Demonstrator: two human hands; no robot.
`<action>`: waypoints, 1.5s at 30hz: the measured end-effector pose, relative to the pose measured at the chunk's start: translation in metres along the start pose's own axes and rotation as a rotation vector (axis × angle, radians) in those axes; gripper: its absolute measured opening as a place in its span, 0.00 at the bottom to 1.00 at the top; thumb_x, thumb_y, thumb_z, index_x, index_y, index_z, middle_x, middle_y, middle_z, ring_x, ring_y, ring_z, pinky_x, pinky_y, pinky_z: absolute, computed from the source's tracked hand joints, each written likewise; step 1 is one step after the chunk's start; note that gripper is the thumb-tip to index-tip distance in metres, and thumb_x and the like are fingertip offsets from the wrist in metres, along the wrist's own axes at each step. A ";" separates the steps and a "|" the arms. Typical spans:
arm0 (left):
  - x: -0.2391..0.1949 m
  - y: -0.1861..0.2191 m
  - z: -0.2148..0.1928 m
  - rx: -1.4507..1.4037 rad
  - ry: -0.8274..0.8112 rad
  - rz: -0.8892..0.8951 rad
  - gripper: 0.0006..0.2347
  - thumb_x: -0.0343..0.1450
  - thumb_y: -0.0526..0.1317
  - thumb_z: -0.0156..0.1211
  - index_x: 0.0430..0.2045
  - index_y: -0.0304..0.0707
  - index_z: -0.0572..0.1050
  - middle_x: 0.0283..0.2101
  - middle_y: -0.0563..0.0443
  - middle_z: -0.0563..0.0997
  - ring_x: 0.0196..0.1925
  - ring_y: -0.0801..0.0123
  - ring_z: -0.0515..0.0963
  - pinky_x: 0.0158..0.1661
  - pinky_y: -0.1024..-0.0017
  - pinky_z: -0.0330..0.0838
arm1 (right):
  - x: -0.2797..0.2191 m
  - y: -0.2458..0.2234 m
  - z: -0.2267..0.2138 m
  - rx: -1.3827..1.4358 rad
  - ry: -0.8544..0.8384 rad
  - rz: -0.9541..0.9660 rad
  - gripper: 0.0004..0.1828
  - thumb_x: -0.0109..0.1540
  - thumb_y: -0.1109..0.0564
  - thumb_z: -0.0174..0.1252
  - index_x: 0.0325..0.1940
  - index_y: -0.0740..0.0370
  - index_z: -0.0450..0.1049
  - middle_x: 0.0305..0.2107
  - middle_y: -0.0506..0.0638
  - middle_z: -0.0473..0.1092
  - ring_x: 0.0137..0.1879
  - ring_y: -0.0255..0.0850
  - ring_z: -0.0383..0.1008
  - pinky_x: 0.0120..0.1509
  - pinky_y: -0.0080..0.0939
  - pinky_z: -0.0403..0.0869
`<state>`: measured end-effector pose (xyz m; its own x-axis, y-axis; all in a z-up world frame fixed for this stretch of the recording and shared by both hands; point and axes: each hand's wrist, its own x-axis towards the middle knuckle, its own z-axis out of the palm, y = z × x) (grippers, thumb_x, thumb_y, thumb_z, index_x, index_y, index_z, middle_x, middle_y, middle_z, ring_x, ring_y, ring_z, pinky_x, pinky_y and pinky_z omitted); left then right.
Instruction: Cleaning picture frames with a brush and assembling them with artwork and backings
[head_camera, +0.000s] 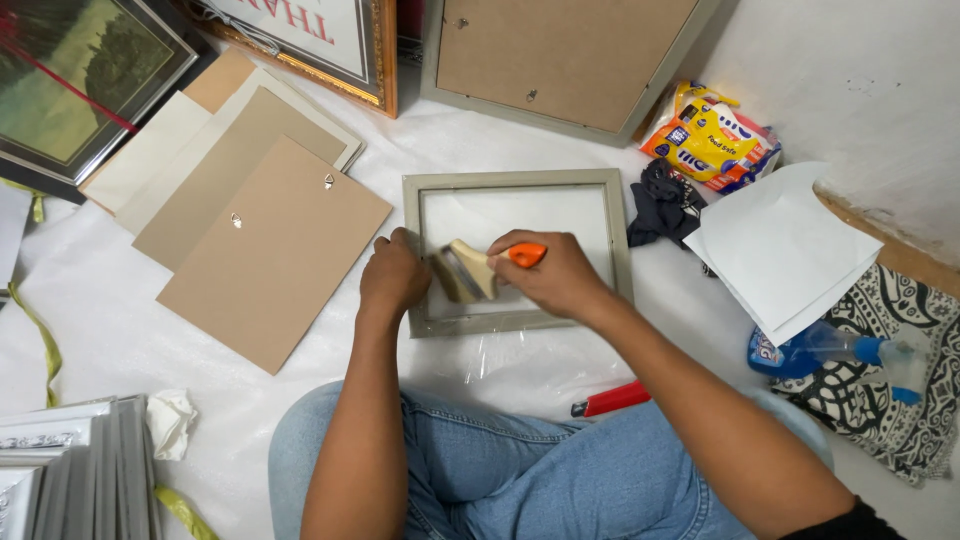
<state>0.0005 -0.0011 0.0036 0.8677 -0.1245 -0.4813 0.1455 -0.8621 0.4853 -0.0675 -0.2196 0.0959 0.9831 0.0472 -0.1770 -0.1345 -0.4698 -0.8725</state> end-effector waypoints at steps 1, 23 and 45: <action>0.000 0.000 0.001 0.003 -0.005 0.003 0.26 0.65 0.34 0.53 0.61 0.21 0.65 0.55 0.20 0.72 0.54 0.29 0.79 0.51 0.42 0.75 | 0.005 0.007 -0.013 0.002 0.004 0.005 0.11 0.58 0.57 0.62 0.43 0.56 0.82 0.23 0.56 0.80 0.34 0.47 0.81 0.45 0.47 0.77; -0.007 0.008 -0.004 0.000 -0.005 0.016 0.26 0.64 0.29 0.45 0.60 0.20 0.64 0.54 0.20 0.71 0.53 0.28 0.79 0.51 0.43 0.75 | -0.004 0.026 -0.135 -0.321 0.243 0.376 0.11 0.57 0.57 0.62 0.43 0.58 0.83 0.22 0.61 0.76 0.27 0.47 0.80 0.32 0.39 0.75; -0.003 0.003 0.001 0.033 -0.022 0.017 0.27 0.63 0.31 0.52 0.59 0.19 0.64 0.53 0.22 0.72 0.55 0.29 0.78 0.52 0.44 0.75 | 0.008 -0.022 0.012 0.161 0.280 0.033 0.13 0.58 0.57 0.65 0.47 0.53 0.84 0.23 0.55 0.78 0.36 0.37 0.79 0.40 0.34 0.77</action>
<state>-0.0018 -0.0036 0.0057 0.8593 -0.1501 -0.4889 0.1144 -0.8754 0.4697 -0.0584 -0.1988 0.1081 0.9708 -0.2206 -0.0941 -0.1633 -0.3204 -0.9331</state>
